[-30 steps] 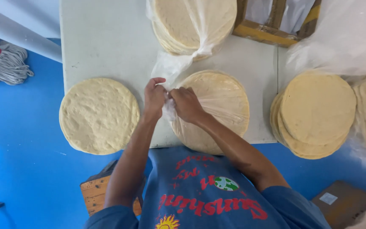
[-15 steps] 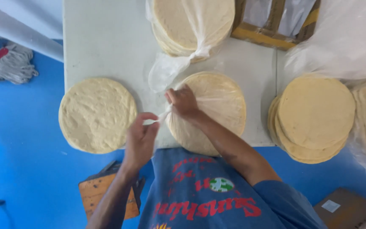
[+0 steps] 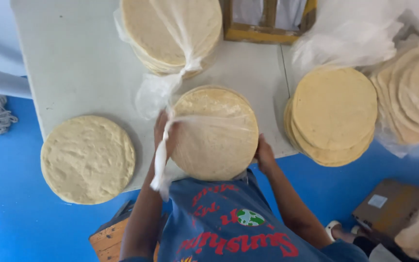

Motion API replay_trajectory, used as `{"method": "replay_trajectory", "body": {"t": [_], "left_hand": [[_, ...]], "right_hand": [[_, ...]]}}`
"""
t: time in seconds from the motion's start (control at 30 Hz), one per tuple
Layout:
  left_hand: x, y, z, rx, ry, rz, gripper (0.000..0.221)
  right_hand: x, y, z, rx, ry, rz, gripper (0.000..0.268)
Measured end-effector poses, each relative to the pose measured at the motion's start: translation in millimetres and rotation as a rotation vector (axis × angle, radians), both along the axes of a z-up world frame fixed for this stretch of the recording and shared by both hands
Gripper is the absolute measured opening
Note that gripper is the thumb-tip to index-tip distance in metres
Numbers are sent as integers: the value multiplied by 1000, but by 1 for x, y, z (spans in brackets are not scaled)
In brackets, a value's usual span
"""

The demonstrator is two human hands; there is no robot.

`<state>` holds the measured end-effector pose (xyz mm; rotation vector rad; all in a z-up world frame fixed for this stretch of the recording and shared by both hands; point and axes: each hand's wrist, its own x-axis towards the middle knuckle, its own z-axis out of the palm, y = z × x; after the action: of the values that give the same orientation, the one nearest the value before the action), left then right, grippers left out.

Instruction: The person packs stacks of round flatbread into clear plastic bags at a work table. They open a bag, slide a stack of flatbread inside, wrap the plastic around it, tie the bag closed, and set the bagged flatbread on the table with other finished bags.

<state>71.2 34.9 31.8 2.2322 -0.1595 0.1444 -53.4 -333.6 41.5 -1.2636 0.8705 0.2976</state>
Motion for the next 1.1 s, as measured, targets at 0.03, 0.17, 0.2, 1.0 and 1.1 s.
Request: {"method": "replay_trajectory", "body": {"t": [0.03, 0.17, 0.2, 1.0, 1.1], "left_hand": [[8, -6, 19, 0, 6, -16, 47], [24, -32, 45, -427, 270, -199, 48], [30, -41, 37, -290, 153, -311, 50], [258, -40, 344, -844, -280, -385, 62], [303, -26, 354, -909, -451, -416, 64]], "right_hand": [[-10, 8, -15, 0, 6, -16, 68], [-25, 22, -3, 219, 26, -336, 55], [-17, 17, 16, 232, 17, -342, 57], [262, 75, 192, 547, -990, -89, 63], [317, 75, 159, 834, -960, -106, 66]]}}
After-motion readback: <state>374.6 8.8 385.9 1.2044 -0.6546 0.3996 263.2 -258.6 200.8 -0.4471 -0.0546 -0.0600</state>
